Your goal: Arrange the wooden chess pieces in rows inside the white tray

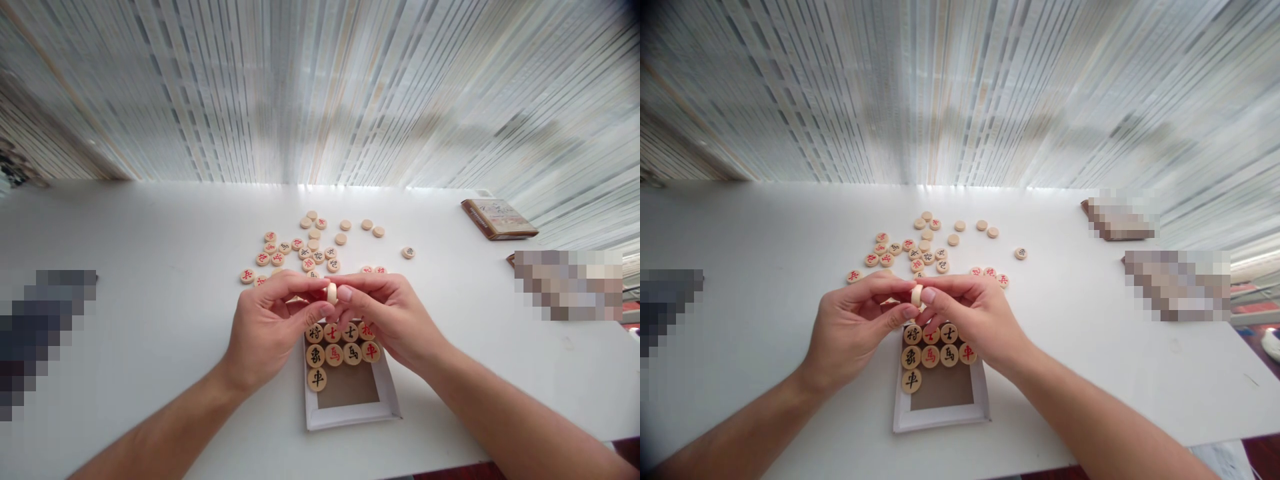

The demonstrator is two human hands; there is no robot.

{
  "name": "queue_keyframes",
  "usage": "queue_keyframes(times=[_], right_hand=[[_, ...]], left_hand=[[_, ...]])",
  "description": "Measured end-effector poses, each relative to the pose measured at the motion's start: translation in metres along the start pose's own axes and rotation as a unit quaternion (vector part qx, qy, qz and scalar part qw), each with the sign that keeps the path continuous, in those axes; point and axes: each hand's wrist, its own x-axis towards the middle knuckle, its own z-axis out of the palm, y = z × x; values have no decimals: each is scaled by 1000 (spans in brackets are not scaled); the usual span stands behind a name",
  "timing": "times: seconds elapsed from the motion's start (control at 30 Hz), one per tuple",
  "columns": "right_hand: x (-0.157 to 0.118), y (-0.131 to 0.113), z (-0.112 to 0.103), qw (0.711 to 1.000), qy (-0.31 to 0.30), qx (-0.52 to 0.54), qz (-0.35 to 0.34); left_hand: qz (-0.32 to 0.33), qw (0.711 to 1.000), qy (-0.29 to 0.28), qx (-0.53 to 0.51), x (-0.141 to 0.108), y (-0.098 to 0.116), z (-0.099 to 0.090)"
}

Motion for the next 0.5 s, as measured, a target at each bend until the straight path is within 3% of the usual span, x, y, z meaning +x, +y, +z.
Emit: queue_keyframes(times=[0.2, 0.37, 0.5], right_hand=[[-3, 1, 5, 991, 51, -76, -99], [-5, 0, 5, 913, 104, -291, -267], [-4, 1, 0, 877, 84, -338, -331]], left_hand=[[-12, 1000, -3, 10, -5, -2, 2], [-52, 997, -28, -39, -3, 2, 1], [-94, 994, -18, -46, -1, 2, -1]])
